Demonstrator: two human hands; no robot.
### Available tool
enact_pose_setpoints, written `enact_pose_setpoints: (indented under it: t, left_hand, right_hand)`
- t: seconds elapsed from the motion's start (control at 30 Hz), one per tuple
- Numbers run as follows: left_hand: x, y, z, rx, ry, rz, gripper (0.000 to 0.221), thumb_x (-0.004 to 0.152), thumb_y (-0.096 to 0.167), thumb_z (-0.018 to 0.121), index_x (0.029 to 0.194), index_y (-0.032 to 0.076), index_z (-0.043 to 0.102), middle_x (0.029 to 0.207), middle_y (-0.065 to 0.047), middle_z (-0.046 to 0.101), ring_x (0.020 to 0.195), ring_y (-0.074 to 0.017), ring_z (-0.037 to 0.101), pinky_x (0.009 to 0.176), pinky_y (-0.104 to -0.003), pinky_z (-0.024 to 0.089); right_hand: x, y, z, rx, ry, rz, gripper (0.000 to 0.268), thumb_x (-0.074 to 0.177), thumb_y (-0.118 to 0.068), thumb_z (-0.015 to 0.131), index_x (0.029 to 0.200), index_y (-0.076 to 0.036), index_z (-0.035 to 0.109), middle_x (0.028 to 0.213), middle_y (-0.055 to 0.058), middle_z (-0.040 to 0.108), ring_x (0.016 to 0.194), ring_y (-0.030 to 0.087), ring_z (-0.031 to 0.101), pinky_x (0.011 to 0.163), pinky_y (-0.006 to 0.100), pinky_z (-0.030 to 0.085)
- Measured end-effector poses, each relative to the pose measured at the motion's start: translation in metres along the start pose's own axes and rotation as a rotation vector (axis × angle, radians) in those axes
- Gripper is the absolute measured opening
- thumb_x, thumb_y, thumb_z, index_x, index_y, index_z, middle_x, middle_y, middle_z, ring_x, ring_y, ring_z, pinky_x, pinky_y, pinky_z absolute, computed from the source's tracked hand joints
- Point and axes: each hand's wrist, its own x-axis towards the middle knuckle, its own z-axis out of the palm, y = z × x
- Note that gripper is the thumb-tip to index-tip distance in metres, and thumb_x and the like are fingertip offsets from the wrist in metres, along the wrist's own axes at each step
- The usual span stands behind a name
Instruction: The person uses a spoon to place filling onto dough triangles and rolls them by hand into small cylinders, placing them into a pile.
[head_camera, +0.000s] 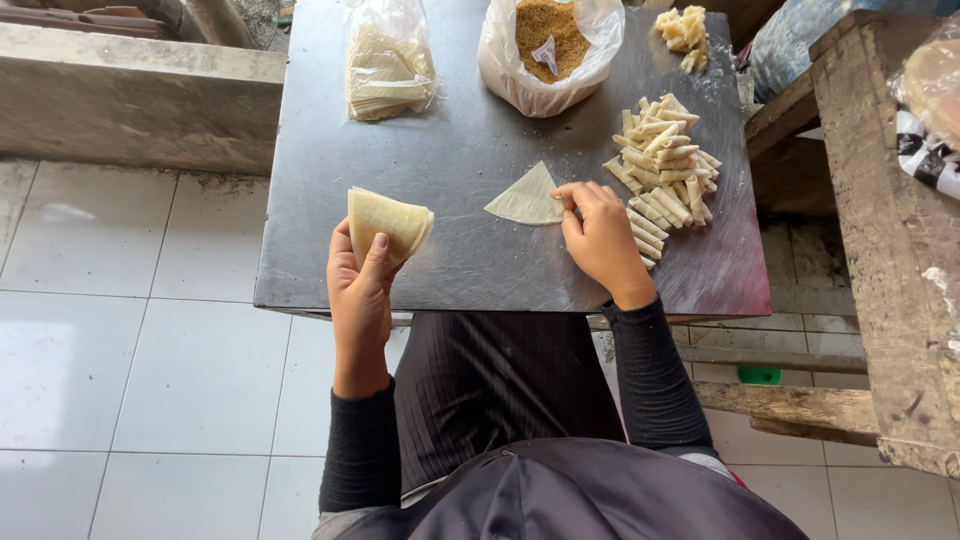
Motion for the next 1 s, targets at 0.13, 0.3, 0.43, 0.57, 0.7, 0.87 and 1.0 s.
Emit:
enact_pose_setpoints:
  t: [0.13,0.3,0.43,0.57,0.7,0.87,1.0]
  left_hand:
    - [-0.002,0.001,0.002,0.026,-0.004,-0.017,0.037,0.104,0.011,0.058,0.138,0.001,0.049,0.126,-0.013,0.063,0.117,-0.0215,0.067,0.101,-0.04,0.06]
    - [-0.005,0.003,0.001,0.059,0.02,-0.027,0.037,0.104,0.012,0.057,0.139,0.001,0.048,0.126,-0.013,0.063,0.116,-0.0213,0.067,0.1,-0.04,0.06]
    - [-0.007,-0.003,0.008,0.022,0.002,-0.047,0.037,0.104,0.011,0.056,0.139,0.001,0.048,0.127,-0.013,0.063,0.116,-0.0207,0.067,0.101,-0.039,0.059]
    - [-0.011,-0.012,0.019,0.001,-0.04,-0.075,0.037,0.104,0.009,0.057,0.139,0.001,0.048,0.128,-0.012,0.062,0.118,-0.0198,0.066,0.102,-0.039,0.058]
    - [-0.018,-0.023,0.026,-0.016,-0.082,-0.099,0.036,0.103,0.009,0.059,0.137,0.0,0.049,0.126,-0.012,0.063,0.115,-0.0192,0.066,0.102,-0.038,0.058]
    - [-0.025,-0.042,0.045,-0.029,-0.163,-0.155,0.039,0.102,0.009,0.063,0.137,0.0,0.049,0.122,-0.01,0.062,0.11,-0.0157,0.065,0.097,-0.033,0.057]
    - [-0.032,-0.048,0.059,-0.026,-0.203,-0.215,0.042,0.101,0.012,0.064,0.139,0.0,0.05,0.125,-0.01,0.063,0.111,-0.0133,0.064,0.097,-0.031,0.054]
  right_hand:
    - [-0.004,-0.003,-0.01,0.007,0.009,-0.032,0.035,0.09,-0.003,0.065,0.125,-0.003,0.063,0.106,0.015,0.06,0.102,0.031,0.059,0.088,0.041,0.049]
    - [-0.031,-0.01,-0.034,-0.057,0.053,-0.081,0.038,0.09,-0.011,0.072,0.125,-0.004,0.06,0.109,0.013,0.062,0.107,0.028,0.06,0.094,0.042,0.047]
    - [-0.058,-0.013,-0.039,-0.153,-0.016,-0.125,0.029,0.091,-0.013,0.075,0.119,-0.009,0.067,0.103,0.005,0.07,0.102,0.025,0.064,0.093,0.041,0.046]
    - [-0.078,0.006,-0.041,-0.265,0.154,-0.175,0.024,0.096,-0.013,0.075,0.118,-0.009,0.068,0.105,0.005,0.074,0.094,0.023,0.067,0.087,0.04,0.045]
    - [-0.09,0.043,-0.067,-0.354,0.332,0.111,0.026,0.1,-0.012,0.075,0.124,-0.008,0.066,0.103,0.004,0.071,0.092,0.024,0.064,0.088,0.041,0.046]
    - [-0.088,0.061,-0.069,-0.334,0.335,0.086,0.034,0.096,-0.014,0.077,0.126,-0.005,0.065,0.109,0.01,0.069,0.094,0.029,0.062,0.09,0.041,0.048]
    - [-0.088,0.043,-0.055,-0.19,0.427,0.046,0.034,0.097,-0.017,0.077,0.126,-0.005,0.063,0.114,0.012,0.067,0.096,0.026,0.063,0.085,0.036,0.052]
